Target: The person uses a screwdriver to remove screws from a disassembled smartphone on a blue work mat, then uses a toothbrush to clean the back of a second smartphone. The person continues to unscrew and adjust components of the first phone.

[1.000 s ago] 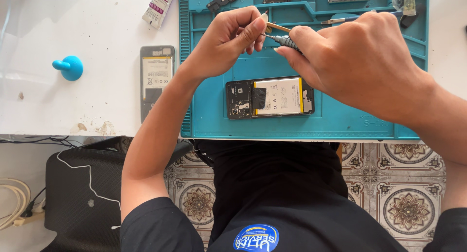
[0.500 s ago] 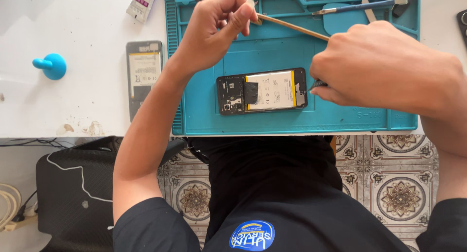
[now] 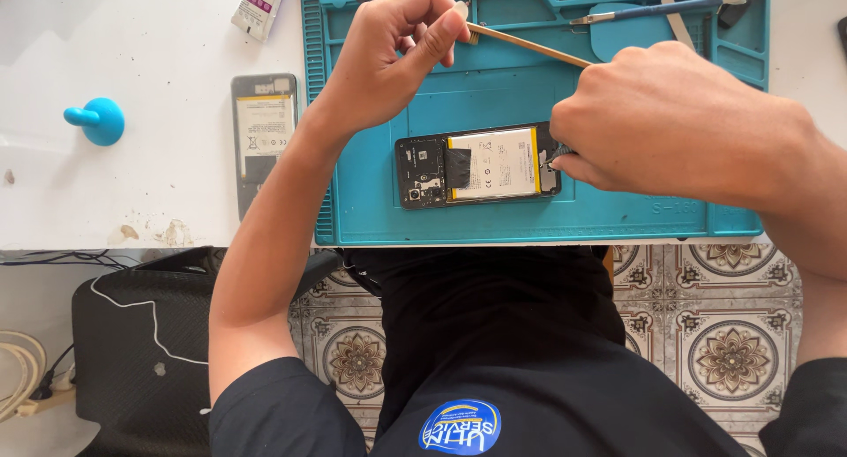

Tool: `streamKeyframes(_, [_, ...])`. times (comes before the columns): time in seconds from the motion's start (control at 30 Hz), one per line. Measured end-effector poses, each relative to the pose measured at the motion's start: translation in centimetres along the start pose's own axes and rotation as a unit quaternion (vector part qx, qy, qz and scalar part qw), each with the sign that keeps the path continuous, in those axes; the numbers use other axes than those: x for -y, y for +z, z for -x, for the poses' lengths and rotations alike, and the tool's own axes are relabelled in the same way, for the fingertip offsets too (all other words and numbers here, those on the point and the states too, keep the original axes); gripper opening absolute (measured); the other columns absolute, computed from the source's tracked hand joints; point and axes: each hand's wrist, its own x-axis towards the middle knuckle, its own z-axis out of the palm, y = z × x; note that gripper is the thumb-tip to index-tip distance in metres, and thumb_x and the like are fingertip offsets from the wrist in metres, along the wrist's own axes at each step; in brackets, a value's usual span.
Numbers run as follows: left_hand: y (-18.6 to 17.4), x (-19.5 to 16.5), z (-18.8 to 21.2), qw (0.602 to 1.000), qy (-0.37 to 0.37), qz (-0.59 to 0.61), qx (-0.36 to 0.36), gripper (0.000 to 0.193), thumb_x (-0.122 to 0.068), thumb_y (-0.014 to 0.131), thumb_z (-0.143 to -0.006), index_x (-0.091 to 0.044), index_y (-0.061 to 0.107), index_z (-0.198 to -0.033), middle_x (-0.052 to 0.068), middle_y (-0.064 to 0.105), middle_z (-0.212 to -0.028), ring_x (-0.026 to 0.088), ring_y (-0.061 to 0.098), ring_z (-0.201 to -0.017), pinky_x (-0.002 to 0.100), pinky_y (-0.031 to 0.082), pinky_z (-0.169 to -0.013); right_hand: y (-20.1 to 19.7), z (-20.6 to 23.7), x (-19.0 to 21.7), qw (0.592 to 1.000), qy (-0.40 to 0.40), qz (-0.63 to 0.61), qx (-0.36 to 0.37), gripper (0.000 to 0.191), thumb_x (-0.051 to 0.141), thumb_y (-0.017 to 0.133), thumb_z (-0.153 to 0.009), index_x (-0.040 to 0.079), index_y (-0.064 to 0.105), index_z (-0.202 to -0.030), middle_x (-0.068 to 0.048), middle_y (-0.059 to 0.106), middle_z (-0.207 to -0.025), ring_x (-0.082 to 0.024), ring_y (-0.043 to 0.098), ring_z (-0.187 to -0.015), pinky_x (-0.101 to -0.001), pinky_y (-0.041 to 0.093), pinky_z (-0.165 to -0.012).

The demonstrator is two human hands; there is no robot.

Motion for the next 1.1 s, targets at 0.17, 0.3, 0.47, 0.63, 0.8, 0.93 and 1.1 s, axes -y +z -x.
streamKeyframes(0.17, [0.0, 0.0, 0.0, 1.000, -0.010, -0.013, -0.003, 0.034, -0.038, 0.058, -0.117, -0.008, 0.070, -0.106, -0.004, 0.067, -0.082, -0.002, 0.050, -0.069, 0.019, 0.033, -0.059, 0.1, 0.0, 0.1, 1.000, -0.007, -0.001, -0.009, 0.040, 0.043, 0.073, -0.088, 0.006, 0.071, -0.073, -0.008, 0.065, -0.060, -0.030, 0.067, -0.058, -0.0403, 0.055, -0.057])
streamKeyframes(0.3, [0.0, 0.0, -0.2, 1.000, -0.014, -0.007, -0.005, 0.034, -0.038, 0.058, -0.117, -0.008, 0.070, -0.106, -0.004, 0.067, -0.082, -0.002, 0.048, -0.067, 0.019, 0.032, -0.058, 0.1, 0.1, 0.2, 1.000, 0.007, -0.007, 0.002, 0.038, 0.041, 0.073, -0.088, 0.005, 0.071, -0.075, -0.009, 0.066, -0.061, -0.029, 0.067, -0.057, -0.0399, 0.056, -0.057])
streamKeyframes(0.47, [0.1, 0.0, -0.2, 1.000, -0.010, -0.017, -0.003, 0.034, -0.038, 0.059, -0.116, -0.008, 0.071, -0.106, -0.004, 0.067, -0.081, -0.002, 0.048, -0.066, 0.018, 0.033, -0.057, -0.1, 0.2, 0.2, 1.000, -0.002, -0.004, -0.005, 0.040, 0.043, 0.073, -0.088, 0.005, 0.072, -0.075, -0.008, 0.066, -0.061, -0.029, 0.067, -0.058, -0.0404, 0.056, -0.057])
streamKeyframes(0.63, [0.1, -0.1, -0.2, 1.000, -0.008, -0.013, 0.000, 0.031, -0.034, 0.060, -0.117, -0.007, 0.071, -0.107, -0.004, 0.067, -0.083, -0.003, 0.051, -0.068, 0.017, 0.035, -0.058, -0.5, 0.4, 0.2, 1.000, 0.011, -0.003, 0.007, 0.034, 0.042, 0.072, -0.090, 0.008, 0.073, -0.082, -0.008, 0.068, -0.064, -0.028, 0.069, -0.060, -0.0401, 0.056, -0.059])
streamKeyframes(0.8, [0.0, -0.3, -0.2, 1.000, -0.009, -0.006, 0.005, 0.027, -0.029, 0.062, -0.118, -0.005, 0.070, -0.108, -0.004, 0.068, -0.085, -0.004, 0.055, -0.072, 0.016, 0.038, -0.060, -1.1, 0.7, 0.0, 0.999, 0.042, -0.020, 0.028, 0.015, 0.029, 0.069, -0.090, 0.018, 0.073, -0.099, -0.006, 0.069, -0.071, -0.025, 0.070, -0.064, -0.0388, 0.056, -0.059])
streamKeyframes(0.93, [0.1, -0.4, -0.1, 1.000, -0.022, -0.010, 0.000, 0.027, -0.029, 0.063, -0.116, -0.005, 0.071, -0.107, -0.004, 0.067, -0.084, -0.003, 0.053, -0.070, 0.016, 0.038, -0.059, -1.4, 0.8, 0.1, 0.999, 0.024, -0.015, 0.036, 0.015, 0.028, 0.072, -0.086, 0.016, 0.072, -0.095, -0.005, 0.069, -0.068, -0.024, 0.069, -0.063, -0.0377, 0.056, -0.061])
streamKeyframes(1.1, [0.1, -0.4, -0.2, 0.999, -0.043, -0.001, -0.001, 0.025, -0.028, 0.064, -0.113, -0.005, 0.070, -0.106, -0.004, 0.064, -0.079, -0.003, 0.048, -0.065, 0.017, 0.037, -0.056, -1.0, 0.6, 0.0, 0.999, 0.012, -0.021, 0.029, 0.036, 0.048, 0.072, -0.088, 0.013, 0.071, -0.092, -0.005, 0.068, -0.064, -0.024, 0.069, -0.062, -0.0375, 0.055, -0.062])
